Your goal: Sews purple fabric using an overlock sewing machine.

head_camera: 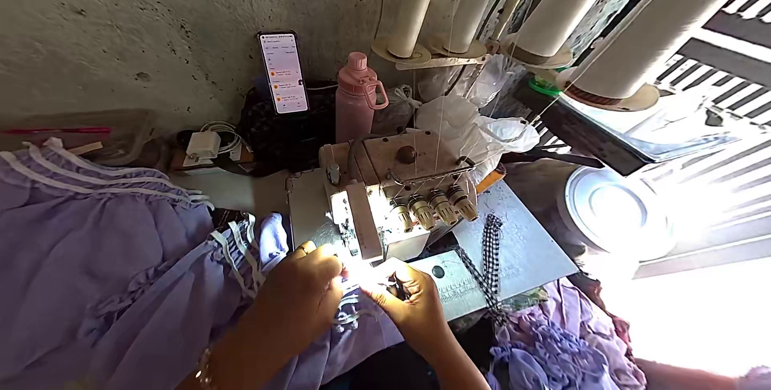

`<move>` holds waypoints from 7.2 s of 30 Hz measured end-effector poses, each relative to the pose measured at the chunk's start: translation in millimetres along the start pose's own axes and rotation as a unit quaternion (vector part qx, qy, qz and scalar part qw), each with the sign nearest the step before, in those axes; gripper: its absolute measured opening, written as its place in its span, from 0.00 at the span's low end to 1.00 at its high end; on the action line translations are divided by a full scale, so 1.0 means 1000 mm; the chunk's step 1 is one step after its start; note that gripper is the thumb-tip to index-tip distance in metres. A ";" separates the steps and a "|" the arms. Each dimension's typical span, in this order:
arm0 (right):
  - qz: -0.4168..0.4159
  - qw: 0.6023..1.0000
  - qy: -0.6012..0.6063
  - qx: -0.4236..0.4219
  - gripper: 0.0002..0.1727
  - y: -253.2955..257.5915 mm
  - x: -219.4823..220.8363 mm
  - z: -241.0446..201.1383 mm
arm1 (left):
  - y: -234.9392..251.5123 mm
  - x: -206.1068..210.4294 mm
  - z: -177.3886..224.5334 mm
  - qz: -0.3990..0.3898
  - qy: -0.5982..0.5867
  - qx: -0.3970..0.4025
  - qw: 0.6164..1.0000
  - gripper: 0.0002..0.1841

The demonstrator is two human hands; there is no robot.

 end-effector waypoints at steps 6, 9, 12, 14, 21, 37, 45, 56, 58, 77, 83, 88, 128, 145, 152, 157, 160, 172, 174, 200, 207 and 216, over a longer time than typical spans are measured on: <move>0.039 0.998 -0.029 -0.026 0.06 0.000 -0.001 -0.001 | -0.004 0.002 0.000 0.031 0.057 -0.026 0.998 0.15; 0.043 0.997 -0.040 -0.043 0.06 0.000 0.001 -0.004 | -0.004 0.004 -0.001 0.038 0.037 -0.028 0.998 0.16; 0.008 1.000 -0.022 -0.009 0.07 0.001 0.002 -0.001 | -0.004 0.004 -0.001 0.042 0.040 -0.025 0.998 0.16; -0.014 1.000 -0.009 0.010 0.07 0.002 0.002 0.001 | -0.005 0.003 0.000 0.045 0.050 -0.027 0.997 0.17; 0.053 0.982 -0.183 -0.009 0.09 0.006 0.000 -0.003 | -0.013 0.011 0.011 0.056 0.164 -0.091 0.981 0.17; 0.161 0.931 -0.327 -0.032 0.13 0.025 0.001 -0.003 | 0.012 0.037 -0.033 0.008 0.104 -0.198 0.975 0.31; 0.167 0.937 -0.304 -0.037 0.13 0.023 -0.001 0.001 | 0.010 0.041 -0.040 -0.035 0.074 -0.230 0.970 0.35; 0.164 0.937 -0.307 -0.024 0.10 0.025 -0.001 0.001 | 0.010 0.044 -0.046 -0.071 0.061 -0.251 0.963 0.33; 0.166 0.936 -0.311 -0.029 0.10 0.026 0.000 0.000 | 0.011 0.044 -0.047 -0.073 0.059 -0.255 0.962 0.32; 0.158 0.932 -0.326 -0.003 0.10 0.029 0.001 -0.002 | 0.038 0.038 -0.085 -0.062 0.007 -0.164 0.985 0.09; 0.163 0.928 -0.335 -0.006 0.10 0.028 0.002 -0.004 | 0.027 0.026 -0.078 0.029 0.017 -0.131 0.991 0.16; 0.157 0.928 -0.337 -0.007 0.11 0.027 0.002 -0.002 | 0.033 0.021 -0.069 -0.026 0.036 -0.148 0.988 0.03; 0.031 0.938 -0.317 -0.134 0.10 0.020 0.028 -0.024 | 0.030 0.004 -0.033 -0.116 0.045 -0.084 0.989 0.18; 0.005 0.997 -0.078 0.018 0.12 0.001 -0.017 0.028 | -0.100 0.006 0.016 -0.015 -0.105 -0.260 0.960 0.35; -0.034 0.940 0.209 0.266 0.02 -0.060 0.019 0.069 | -0.200 0.009 -0.060 -0.152 0.051 -0.371 0.915 0.19; 0.033 0.948 0.222 0.225 0.03 -0.063 0.041 0.073 | -0.131 -0.005 -0.167 -0.065 0.097 -0.295 0.948 0.20; 0.063 0.961 0.180 0.202 0.06 -0.065 0.032 0.069 | -0.089 -0.024 -0.141 -0.097 0.026 -0.241 0.965 0.40; -0.021 0.955 0.205 0.214 0.04 -0.084 0.030 0.055 | -0.095 0.054 0.001 0.123 -0.142 -0.203 0.961 0.11; -0.024 0.962 0.189 0.197 0.04 -0.084 0.030 0.054 | -0.102 0.047 -0.001 0.142 -0.174 -0.213 0.951 0.13; 0.091 0.984 -0.137 0.074 0.15 0.017 0.008 0.027 | -0.021 0.010 0.008 0.112 0.087 -0.102 0.985 0.23; 0.073 0.978 -0.188 0.055 0.15 0.019 -0.002 0.022 | -0.028 0.025 0.029 0.156 0.157 -0.076 0.972 0.26; 0.045 0.940 -0.337 0.015 0.11 0.029 -0.005 -0.001 | -0.029 0.025 0.034 0.148 0.188 -0.080 0.968 0.24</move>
Point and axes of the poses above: each hand's wrist, its own y-axis towards the middle knuckle, its own x-axis out of the palm, z = x × y, the point moved 9 cm from there along y, towards the middle knuckle, and after that the axes turned 3 degrees about y, right-handed, at the moved point
